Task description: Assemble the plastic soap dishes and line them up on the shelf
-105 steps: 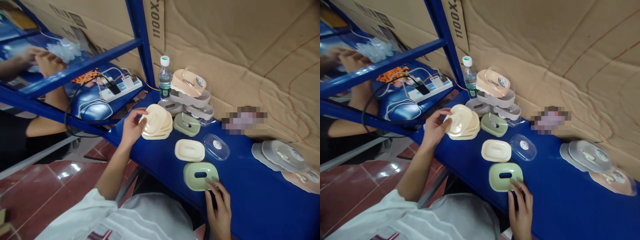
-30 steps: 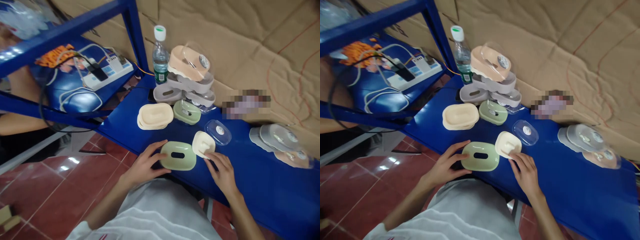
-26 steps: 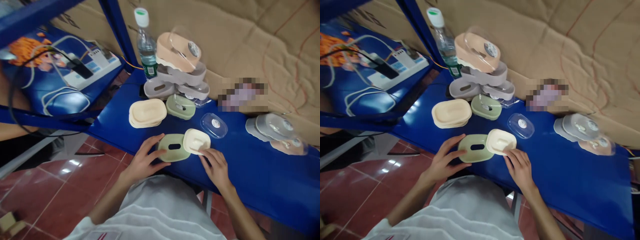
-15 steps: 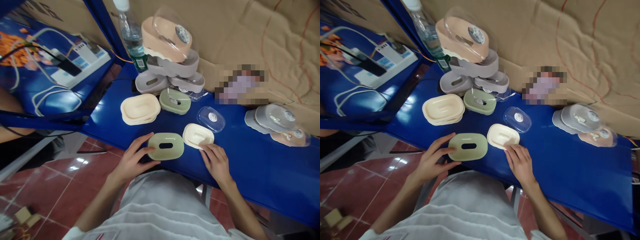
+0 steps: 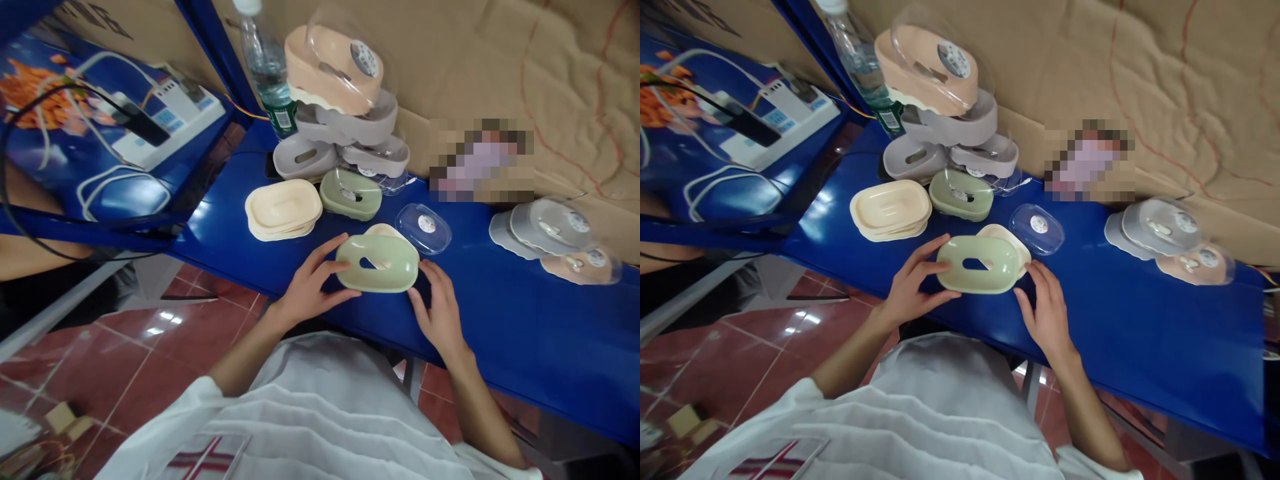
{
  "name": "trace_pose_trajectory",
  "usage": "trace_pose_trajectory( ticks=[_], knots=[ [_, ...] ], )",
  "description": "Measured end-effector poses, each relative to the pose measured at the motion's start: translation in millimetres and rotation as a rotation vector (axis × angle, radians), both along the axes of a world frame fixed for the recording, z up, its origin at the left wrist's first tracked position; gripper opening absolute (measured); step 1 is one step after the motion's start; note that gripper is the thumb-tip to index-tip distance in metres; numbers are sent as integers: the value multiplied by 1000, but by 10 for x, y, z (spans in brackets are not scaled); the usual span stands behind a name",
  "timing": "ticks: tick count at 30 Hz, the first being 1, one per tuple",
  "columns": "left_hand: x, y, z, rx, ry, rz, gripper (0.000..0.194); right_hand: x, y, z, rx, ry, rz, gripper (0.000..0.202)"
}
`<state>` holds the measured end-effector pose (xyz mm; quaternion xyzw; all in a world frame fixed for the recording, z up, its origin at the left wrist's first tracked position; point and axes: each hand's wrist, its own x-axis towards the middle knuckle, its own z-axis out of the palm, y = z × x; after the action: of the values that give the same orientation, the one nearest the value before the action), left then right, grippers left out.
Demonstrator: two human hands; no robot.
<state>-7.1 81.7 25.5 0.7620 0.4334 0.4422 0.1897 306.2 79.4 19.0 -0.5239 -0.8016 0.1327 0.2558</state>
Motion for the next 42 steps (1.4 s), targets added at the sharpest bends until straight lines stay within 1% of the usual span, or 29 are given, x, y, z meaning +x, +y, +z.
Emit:
trace_pose_trajectory(
  ticks=[2,4,5,7,9,11,14,16,18,20,23,25,27,29,31,33,34,35,37,38,39,40,42],
  knots=[
    [66,192,2,-73,61,-115,42,2,13,13,-9,19,-28,63],
    [137,369,1,-138,149,-227,33,2,30,29,19,25,-37,62],
    [174,441,-3,-153,192,-263,30,1,39,34,29,9,-28,61],
    [239,540,-19,-156,254,-284,30,-11,53,30,26,-61,28,60],
    [273,570,-45,-150,288,-273,37,-43,56,5,28,-136,84,63],
    [262,540,-75,-150,312,-256,47,-87,45,-33,59,-176,106,61],
    [188,429,-116,-159,314,-211,56,-138,21,-73,126,-212,104,50],
    [147,354,-129,-179,294,-179,56,-148,20,-72,152,-251,108,45],
    [145,307,-127,-197,274,-150,52,-143,38,-49,167,-266,101,43],
    [187,302,-116,-211,256,-126,51,-142,70,-17,188,-243,54,43],
    [284,354,-113,-226,245,-129,56,-182,120,17,196,-230,-29,43],
    [324,389,-130,-226,246,-139,58,-241,132,19,176,-255,-32,44],
    [316,383,-154,-219,249,-125,51,-307,119,10,162,-280,-12,45],
    [253,315,-171,-206,270,-84,42,-350,92,10,159,-306,18,42],
    [147,192,-174,-182,297,-31,35,-339,88,40,149,-334,123,41],
    [25,53,-167,-144,313,11,29,-256,155,98,145,-330,257,48],
    [-33,-10,-163,-127,316,22,26,-190,222,128,147,-310,279,52],
    [-84,-62,-160,-112,313,24,23,-114,312,153,151,-287,254,57],
    [-155,-125,-159,-111,291,8,22,48,532,165,157,-253,88,65],
    [-175,-136,-160,-126,274,-2,24,119,644,148,151,-243,9,68],
    [-185,-137,-160,-148,254,-9,29,175,745,121,140,-232,-38,69],
    [-187,-130,-158,-177,234,-13,36,211,823,87,129,-219,-57,67],
    [-177,-103,-153,-246,203,-14,54,216,887,33,114,-177,-29,60]
  ],
)
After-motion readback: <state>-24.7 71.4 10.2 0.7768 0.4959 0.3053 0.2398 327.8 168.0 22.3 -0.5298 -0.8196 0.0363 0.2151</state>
